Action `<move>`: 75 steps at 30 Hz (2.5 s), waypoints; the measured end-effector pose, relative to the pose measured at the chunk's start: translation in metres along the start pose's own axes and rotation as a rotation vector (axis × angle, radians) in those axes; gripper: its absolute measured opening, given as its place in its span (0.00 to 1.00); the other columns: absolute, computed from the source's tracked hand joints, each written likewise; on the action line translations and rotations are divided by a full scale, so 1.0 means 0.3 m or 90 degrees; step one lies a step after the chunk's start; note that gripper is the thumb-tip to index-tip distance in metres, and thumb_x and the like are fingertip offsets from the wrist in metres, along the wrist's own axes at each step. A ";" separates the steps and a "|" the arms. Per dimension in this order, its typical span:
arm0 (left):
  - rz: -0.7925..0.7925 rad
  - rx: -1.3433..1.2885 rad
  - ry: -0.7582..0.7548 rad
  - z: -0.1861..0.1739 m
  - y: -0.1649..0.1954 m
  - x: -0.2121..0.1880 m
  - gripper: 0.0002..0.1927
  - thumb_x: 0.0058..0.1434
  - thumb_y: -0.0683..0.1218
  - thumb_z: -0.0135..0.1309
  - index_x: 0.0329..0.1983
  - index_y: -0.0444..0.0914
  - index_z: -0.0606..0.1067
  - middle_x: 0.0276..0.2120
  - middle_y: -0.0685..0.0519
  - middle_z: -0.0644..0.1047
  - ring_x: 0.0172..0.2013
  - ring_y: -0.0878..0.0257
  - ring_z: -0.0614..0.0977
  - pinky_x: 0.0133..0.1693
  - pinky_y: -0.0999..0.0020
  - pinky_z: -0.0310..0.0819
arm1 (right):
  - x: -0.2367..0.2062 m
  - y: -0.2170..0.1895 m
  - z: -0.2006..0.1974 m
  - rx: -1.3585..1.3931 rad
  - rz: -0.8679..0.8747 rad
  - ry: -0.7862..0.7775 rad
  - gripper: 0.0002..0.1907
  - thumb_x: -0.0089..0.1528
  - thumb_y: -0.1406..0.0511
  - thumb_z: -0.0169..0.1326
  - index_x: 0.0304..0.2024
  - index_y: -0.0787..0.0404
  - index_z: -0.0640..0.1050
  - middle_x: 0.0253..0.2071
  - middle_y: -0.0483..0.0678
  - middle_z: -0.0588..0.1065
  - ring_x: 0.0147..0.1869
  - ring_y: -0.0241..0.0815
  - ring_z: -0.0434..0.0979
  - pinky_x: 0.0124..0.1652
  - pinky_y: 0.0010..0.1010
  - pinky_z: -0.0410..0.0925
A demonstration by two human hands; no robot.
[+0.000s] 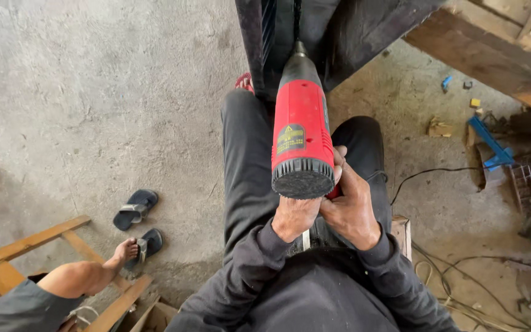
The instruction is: The person sits on a stool and holds a red heat gun against the underside of a large black plastic object, directing hot air into its cavity. They periodically set the heat gun aside to scrape the heated area with a chisel-like hand tool, then resume heating, alternating between the two tools throughout the clip.
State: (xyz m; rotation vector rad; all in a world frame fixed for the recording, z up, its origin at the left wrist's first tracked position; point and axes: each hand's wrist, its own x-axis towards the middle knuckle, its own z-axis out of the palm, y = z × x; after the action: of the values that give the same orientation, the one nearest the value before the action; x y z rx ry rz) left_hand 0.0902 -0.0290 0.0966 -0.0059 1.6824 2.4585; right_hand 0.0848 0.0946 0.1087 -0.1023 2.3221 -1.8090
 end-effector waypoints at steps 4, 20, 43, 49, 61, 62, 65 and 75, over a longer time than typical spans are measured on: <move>0.013 0.020 0.004 0.016 -0.007 0.004 0.20 0.74 0.47 0.53 0.65 0.33 0.71 0.60 0.47 0.76 0.61 0.59 0.78 0.63 0.64 0.74 | -0.008 0.013 -0.011 -0.012 -0.038 0.016 0.33 0.58 0.70 0.63 0.65 0.64 0.70 0.53 0.49 0.78 0.54 0.34 0.77 0.51 0.28 0.73; -0.003 0.003 0.016 -0.002 -0.003 0.022 0.18 0.73 0.47 0.54 0.62 0.34 0.72 0.59 0.47 0.77 0.61 0.58 0.78 0.63 0.62 0.75 | 0.021 0.017 0.000 -0.025 -0.032 0.006 0.32 0.59 0.69 0.64 0.65 0.65 0.70 0.54 0.51 0.79 0.56 0.37 0.79 0.53 0.30 0.74; -0.027 -0.029 0.022 -0.025 -0.018 0.150 0.21 0.73 0.46 0.52 0.66 0.33 0.69 0.62 0.46 0.75 0.63 0.57 0.77 0.64 0.62 0.73 | 0.150 0.052 -0.012 -0.030 -0.040 0.003 0.30 0.59 0.68 0.64 0.63 0.65 0.71 0.51 0.50 0.79 0.51 0.36 0.80 0.48 0.29 0.75; -0.015 0.026 0.015 -0.030 -0.017 0.163 0.22 0.74 0.47 0.51 0.67 0.32 0.69 0.62 0.46 0.76 0.63 0.58 0.77 0.64 0.64 0.73 | 0.164 0.053 -0.012 -0.012 -0.033 -0.001 0.31 0.59 0.68 0.63 0.64 0.65 0.70 0.52 0.50 0.78 0.53 0.36 0.79 0.50 0.29 0.75; -0.012 0.012 0.025 -0.025 -0.021 0.175 0.22 0.73 0.47 0.52 0.66 0.32 0.70 0.61 0.46 0.76 0.62 0.58 0.77 0.64 0.63 0.74 | 0.175 0.054 -0.020 -0.010 -0.022 -0.003 0.32 0.58 0.69 0.64 0.64 0.64 0.70 0.52 0.49 0.79 0.54 0.35 0.79 0.51 0.29 0.75; -0.018 0.012 0.025 -0.025 -0.021 0.175 0.22 0.73 0.47 0.52 0.66 0.32 0.70 0.61 0.46 0.76 0.62 0.58 0.77 0.64 0.64 0.73 | 0.176 0.054 -0.019 -0.011 -0.023 -0.003 0.32 0.58 0.68 0.64 0.64 0.64 0.70 0.52 0.49 0.79 0.54 0.35 0.80 0.51 0.29 0.75; -0.016 0.008 0.024 -0.026 -0.021 0.179 0.22 0.74 0.47 0.52 0.66 0.32 0.70 0.61 0.47 0.76 0.62 0.58 0.77 0.64 0.64 0.73 | 0.179 0.054 -0.015 -0.017 -0.044 0.004 0.34 0.58 0.69 0.64 0.66 0.65 0.69 0.54 0.51 0.78 0.55 0.37 0.79 0.51 0.30 0.75; 0.013 0.023 0.024 -0.038 -0.026 0.188 0.17 0.74 0.46 0.53 0.62 0.33 0.72 0.60 0.46 0.77 0.61 0.57 0.78 0.64 0.62 0.75 | 0.182 0.084 -0.010 -0.008 -0.031 -0.001 0.29 0.60 0.69 0.63 0.62 0.66 0.71 0.50 0.50 0.79 0.52 0.36 0.80 0.50 0.30 0.76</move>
State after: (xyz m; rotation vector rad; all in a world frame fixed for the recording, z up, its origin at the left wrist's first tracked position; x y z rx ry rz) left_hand 0.0346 -0.0293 0.0800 -0.0309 1.7513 2.4574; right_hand 0.0324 0.0942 0.0790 -0.1633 2.3504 -1.8155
